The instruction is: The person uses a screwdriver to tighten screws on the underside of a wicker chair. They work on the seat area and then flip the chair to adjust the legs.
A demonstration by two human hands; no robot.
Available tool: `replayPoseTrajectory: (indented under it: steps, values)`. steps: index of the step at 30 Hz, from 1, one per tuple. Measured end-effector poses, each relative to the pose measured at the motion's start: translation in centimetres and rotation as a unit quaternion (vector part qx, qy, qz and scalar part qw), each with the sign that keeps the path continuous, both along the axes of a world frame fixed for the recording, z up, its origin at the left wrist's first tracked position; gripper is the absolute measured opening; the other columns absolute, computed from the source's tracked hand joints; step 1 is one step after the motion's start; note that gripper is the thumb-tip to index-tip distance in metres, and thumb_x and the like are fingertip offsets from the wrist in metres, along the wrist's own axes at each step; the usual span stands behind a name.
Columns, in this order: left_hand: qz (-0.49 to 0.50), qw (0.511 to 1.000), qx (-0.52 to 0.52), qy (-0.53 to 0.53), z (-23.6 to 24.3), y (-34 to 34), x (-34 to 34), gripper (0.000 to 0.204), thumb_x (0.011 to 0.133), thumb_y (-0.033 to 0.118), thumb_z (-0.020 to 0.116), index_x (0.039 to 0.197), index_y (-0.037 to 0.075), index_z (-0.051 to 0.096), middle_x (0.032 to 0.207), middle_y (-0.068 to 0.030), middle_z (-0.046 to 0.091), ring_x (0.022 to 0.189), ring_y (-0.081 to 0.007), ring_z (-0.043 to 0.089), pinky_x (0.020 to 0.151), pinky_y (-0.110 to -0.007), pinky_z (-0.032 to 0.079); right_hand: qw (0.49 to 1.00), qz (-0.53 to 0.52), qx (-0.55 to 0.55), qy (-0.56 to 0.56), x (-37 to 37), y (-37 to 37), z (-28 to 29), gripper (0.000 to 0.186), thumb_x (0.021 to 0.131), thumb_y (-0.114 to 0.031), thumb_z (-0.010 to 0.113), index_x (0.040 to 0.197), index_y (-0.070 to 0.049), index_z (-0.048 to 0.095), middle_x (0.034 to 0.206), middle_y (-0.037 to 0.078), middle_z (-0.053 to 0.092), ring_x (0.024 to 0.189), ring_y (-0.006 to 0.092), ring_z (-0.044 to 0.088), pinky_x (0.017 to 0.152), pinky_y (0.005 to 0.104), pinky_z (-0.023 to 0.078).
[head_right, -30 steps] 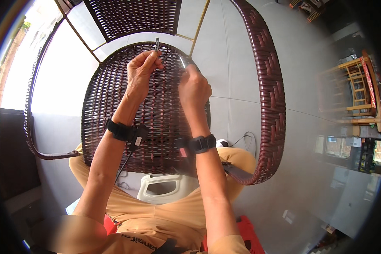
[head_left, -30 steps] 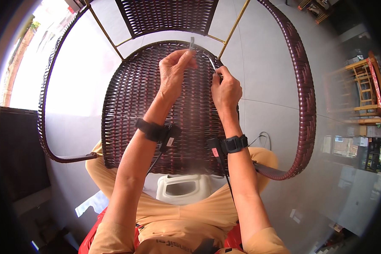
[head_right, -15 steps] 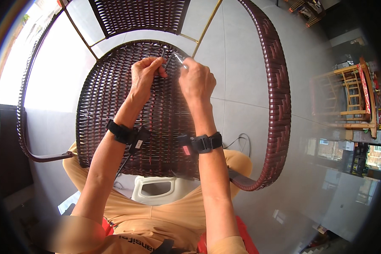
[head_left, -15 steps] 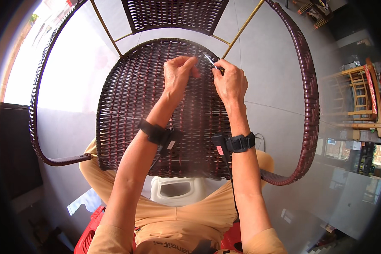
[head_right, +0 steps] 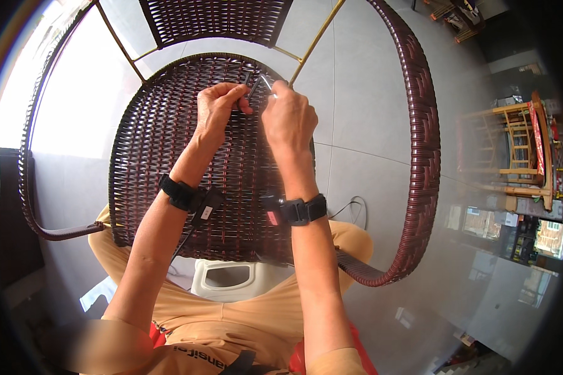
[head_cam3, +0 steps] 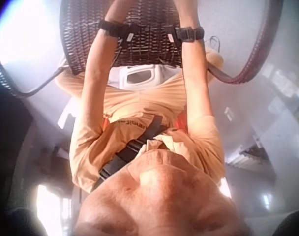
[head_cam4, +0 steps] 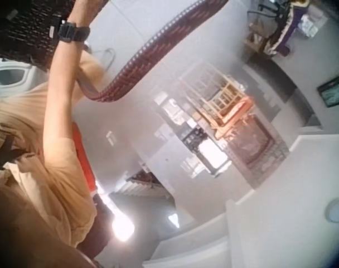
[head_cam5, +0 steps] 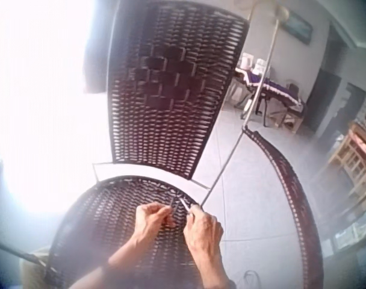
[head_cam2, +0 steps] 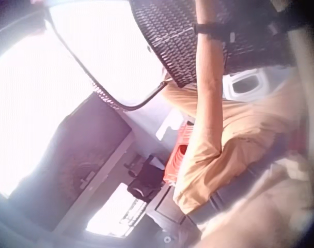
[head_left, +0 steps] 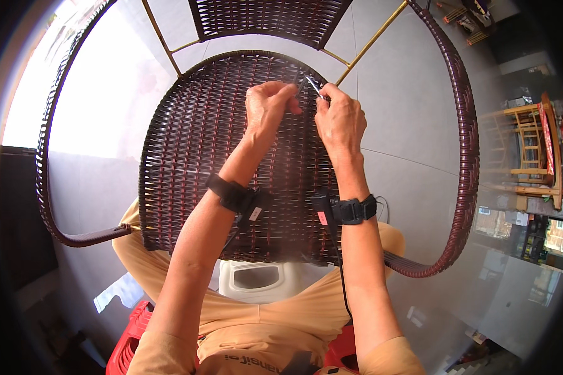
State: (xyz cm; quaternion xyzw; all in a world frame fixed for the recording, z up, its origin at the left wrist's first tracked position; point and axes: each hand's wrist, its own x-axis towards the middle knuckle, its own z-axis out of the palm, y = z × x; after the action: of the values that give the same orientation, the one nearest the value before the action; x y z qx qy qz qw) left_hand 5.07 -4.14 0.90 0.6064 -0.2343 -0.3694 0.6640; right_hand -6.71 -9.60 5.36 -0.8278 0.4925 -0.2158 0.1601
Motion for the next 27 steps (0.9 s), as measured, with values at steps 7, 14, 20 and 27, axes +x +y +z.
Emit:
replayPoseTrajectory:
  steps: [7, 14, 20, 27]
  values:
    - [0.0, 1.0, 0.003, 0.019, 0.2, 0.0, -0.1, 0.019, 0.084, 0.014, 0.064, 0.087, -0.005, 0.067, 0.062, -0.0069, 0.061, 0.055, -0.0137, 0.059, 0.056, -0.023, 0.047, 0.994, -0.001, -0.107, -0.027, 0.2, 1.3, -3.9, 0.016, 0.083, -0.009, 0.062, 0.098, -0.008, 0.063, 0.074, 0.015, 0.063, 0.068, 0.0342, 0.063, 0.059, 0.0426, 0.05]
    - [-0.015, 0.994, 0.102, -0.021, 1.7, -1.0, 0.5, 0.017, 0.08, 0.011, 0.063, 0.08, -0.005, 0.066, 0.063, -0.0071, 0.061, 0.052, -0.0132, 0.057, 0.054, -0.023, 0.045, 0.983, -0.002, -0.144, -0.117, 0.0, 1.4, -4.9, 0.017, 0.081, -0.006, 0.064, 0.098, -0.004, 0.067, 0.074, 0.014, 0.064, 0.065, 0.0317, 0.063, 0.057, 0.0398, 0.049]
    - [0.011, 0.993, 0.121, -0.001, 1.7, -2.3, 1.0, 0.014, 0.07, 0.007, 0.065, 0.069, -0.007, 0.067, 0.063, -0.012, 0.065, 0.049, -0.0165, 0.061, 0.048, -0.027, 0.052, 0.981, -0.003, -0.133, -0.141, -0.1, 1.3, -4.8, 0.015, 0.081, -0.007, 0.064, 0.096, -0.004, 0.068, 0.075, 0.014, 0.066, 0.065, 0.0309, 0.064, 0.057, 0.0384, 0.049]
    - [-0.009, 0.985, 0.167, 0.04, 2.7, -3.6, 2.0, 0.013, 0.076, 0.013, 0.065, 0.071, 0.001, 0.065, 0.058, -0.0008, 0.053, 0.045, -0.0088, 0.043, 0.044, -0.023, 0.039, 0.98, -0.012, -0.132, -0.146, 0.1, 1.4, -5.0, 0.014, 0.082, -0.007, 0.063, 0.096, -0.006, 0.067, 0.074, 0.012, 0.065, 0.064, 0.0298, 0.063, 0.056, 0.038, 0.049]
